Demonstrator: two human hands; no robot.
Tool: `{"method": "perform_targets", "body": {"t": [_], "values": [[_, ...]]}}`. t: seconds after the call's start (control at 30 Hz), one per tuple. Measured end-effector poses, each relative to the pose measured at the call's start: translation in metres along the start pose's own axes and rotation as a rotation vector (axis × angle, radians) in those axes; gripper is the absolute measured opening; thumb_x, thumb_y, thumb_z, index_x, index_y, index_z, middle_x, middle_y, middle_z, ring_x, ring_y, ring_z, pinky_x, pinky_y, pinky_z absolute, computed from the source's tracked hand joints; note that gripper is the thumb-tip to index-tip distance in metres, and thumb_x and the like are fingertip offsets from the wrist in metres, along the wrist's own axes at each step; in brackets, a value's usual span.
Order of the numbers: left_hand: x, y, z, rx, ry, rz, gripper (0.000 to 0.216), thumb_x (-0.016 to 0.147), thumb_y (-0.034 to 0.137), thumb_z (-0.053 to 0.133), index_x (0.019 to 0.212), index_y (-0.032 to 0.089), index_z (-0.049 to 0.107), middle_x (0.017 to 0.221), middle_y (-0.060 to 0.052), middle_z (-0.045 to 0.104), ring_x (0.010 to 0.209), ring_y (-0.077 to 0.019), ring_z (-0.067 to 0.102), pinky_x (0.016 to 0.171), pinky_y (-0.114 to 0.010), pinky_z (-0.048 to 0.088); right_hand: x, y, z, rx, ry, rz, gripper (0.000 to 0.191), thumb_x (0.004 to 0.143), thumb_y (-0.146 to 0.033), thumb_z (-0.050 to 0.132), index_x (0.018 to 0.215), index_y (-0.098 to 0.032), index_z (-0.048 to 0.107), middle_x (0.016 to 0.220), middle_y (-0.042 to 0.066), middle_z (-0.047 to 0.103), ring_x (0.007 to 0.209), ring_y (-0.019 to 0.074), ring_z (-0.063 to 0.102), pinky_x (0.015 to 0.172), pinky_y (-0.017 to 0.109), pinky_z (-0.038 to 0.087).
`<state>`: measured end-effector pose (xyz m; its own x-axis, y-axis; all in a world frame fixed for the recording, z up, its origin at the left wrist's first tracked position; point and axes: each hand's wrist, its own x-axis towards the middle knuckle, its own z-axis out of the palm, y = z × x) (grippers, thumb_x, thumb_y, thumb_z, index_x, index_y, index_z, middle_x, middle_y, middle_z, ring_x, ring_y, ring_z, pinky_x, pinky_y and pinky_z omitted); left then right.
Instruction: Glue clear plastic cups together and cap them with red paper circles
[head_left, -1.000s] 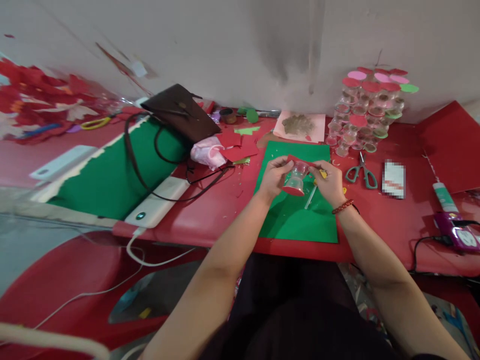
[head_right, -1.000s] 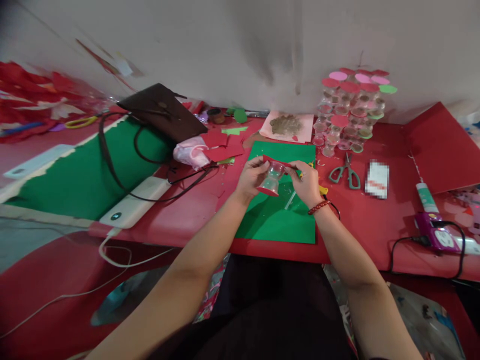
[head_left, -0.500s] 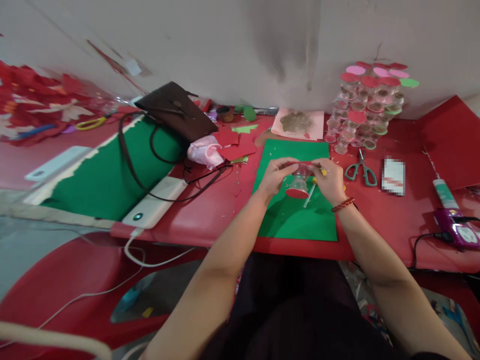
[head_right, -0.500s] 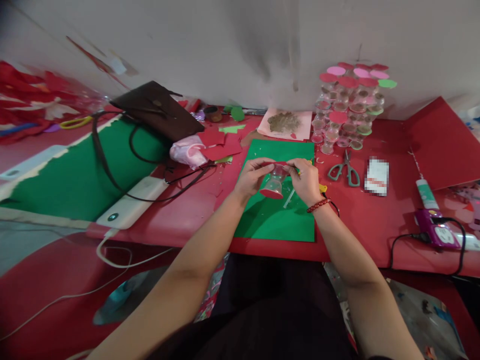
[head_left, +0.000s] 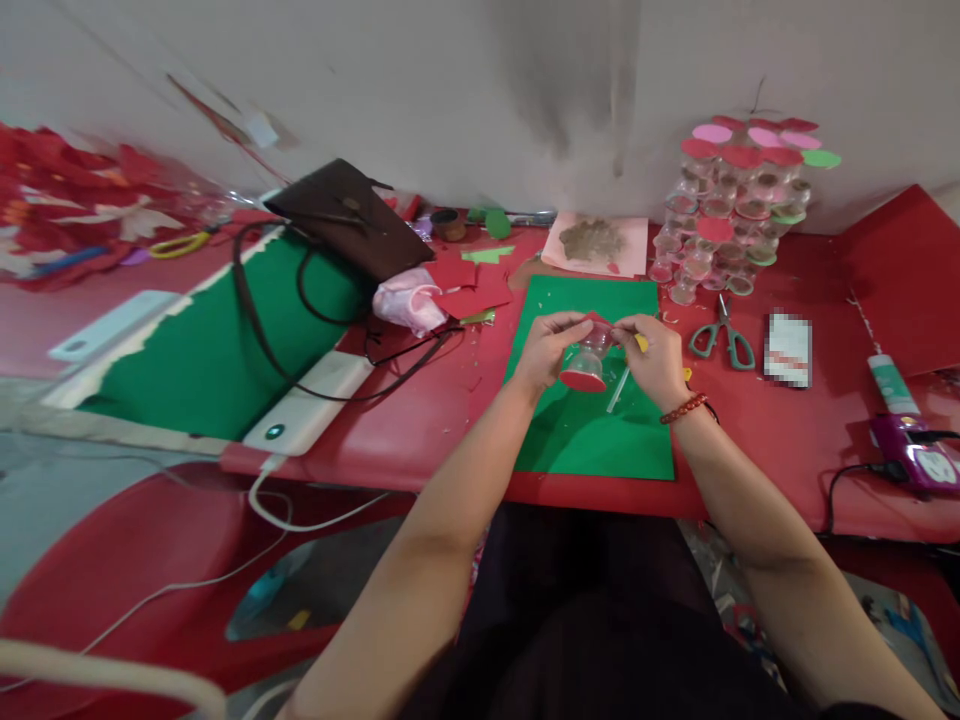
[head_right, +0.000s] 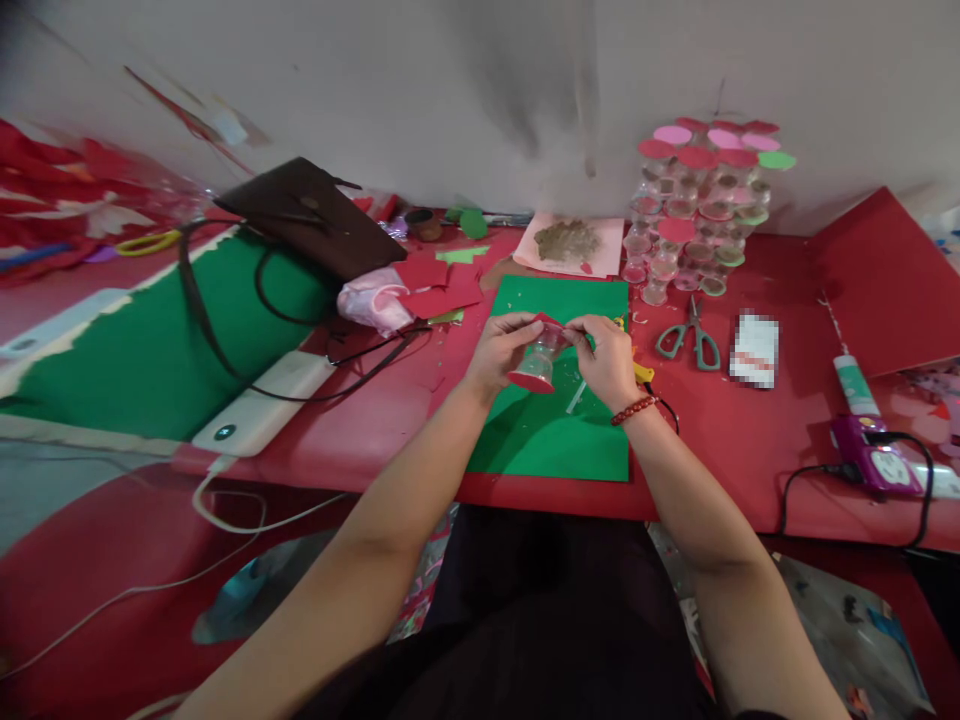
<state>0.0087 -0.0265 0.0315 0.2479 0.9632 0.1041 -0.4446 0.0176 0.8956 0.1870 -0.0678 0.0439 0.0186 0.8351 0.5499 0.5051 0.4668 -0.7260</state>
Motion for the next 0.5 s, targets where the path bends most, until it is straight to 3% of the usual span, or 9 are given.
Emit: {"method": "perform_targets", "body": {"t": [0.2, 0.37, 0.5], "values": [[0.0047, -0.0061, -0.0026, -0.104, -0.005, 0.014, 0.036, 0.052, 0.042, 0.103, 0.069, 0.022, 0.078, 0.074, 0.002, 0.078, 0.067, -0.0125, 0.069, 0.074, -0.028, 0.054, 0.0018, 0.0010, -0.0018, 0.040, 0.013, 0.010, 0.011, 0.092, -0.024, 0.066, 0.084, -0.024, 0.073, 0.085, 0.002, 0.077, 0.082, 0.0186, 0.071, 0.082, 0.034, 0.055], [0.0033, -0.0046, 0.0003, -0.009, -0.060, 0.027, 0.037, 0.058, 0.047, 0.100, 0.079, 0.022, 0.083, 0.082, -0.002, 0.082, 0.072, -0.0147, 0.072, 0.075, -0.028, 0.055, 0.0019, 0.0004, -0.0041, -0.010, 0.071, 0.023, 0.011, 0.091, -0.022, 0.066, 0.084, -0.025, 0.074, 0.086, 0.002, 0.079, 0.087, 0.0199, 0.072, 0.085, 0.035, 0.056], [0.0042, -0.0045, -0.0003, -0.008, -0.001, 0.041, 0.031, 0.057, 0.041, 0.100, 0.074, 0.023, 0.082, 0.078, -0.001, 0.080, 0.071, -0.0156, 0.071, 0.075, -0.029, 0.055, 0.0004, -0.0011, -0.0022, 0.044, 0.067, 0.026, 0.009, 0.091, -0.025, 0.067, 0.085, -0.025, 0.073, 0.087, 0.002, 0.079, 0.085, 0.0194, 0.072, 0.085, 0.036, 0.056]]}}
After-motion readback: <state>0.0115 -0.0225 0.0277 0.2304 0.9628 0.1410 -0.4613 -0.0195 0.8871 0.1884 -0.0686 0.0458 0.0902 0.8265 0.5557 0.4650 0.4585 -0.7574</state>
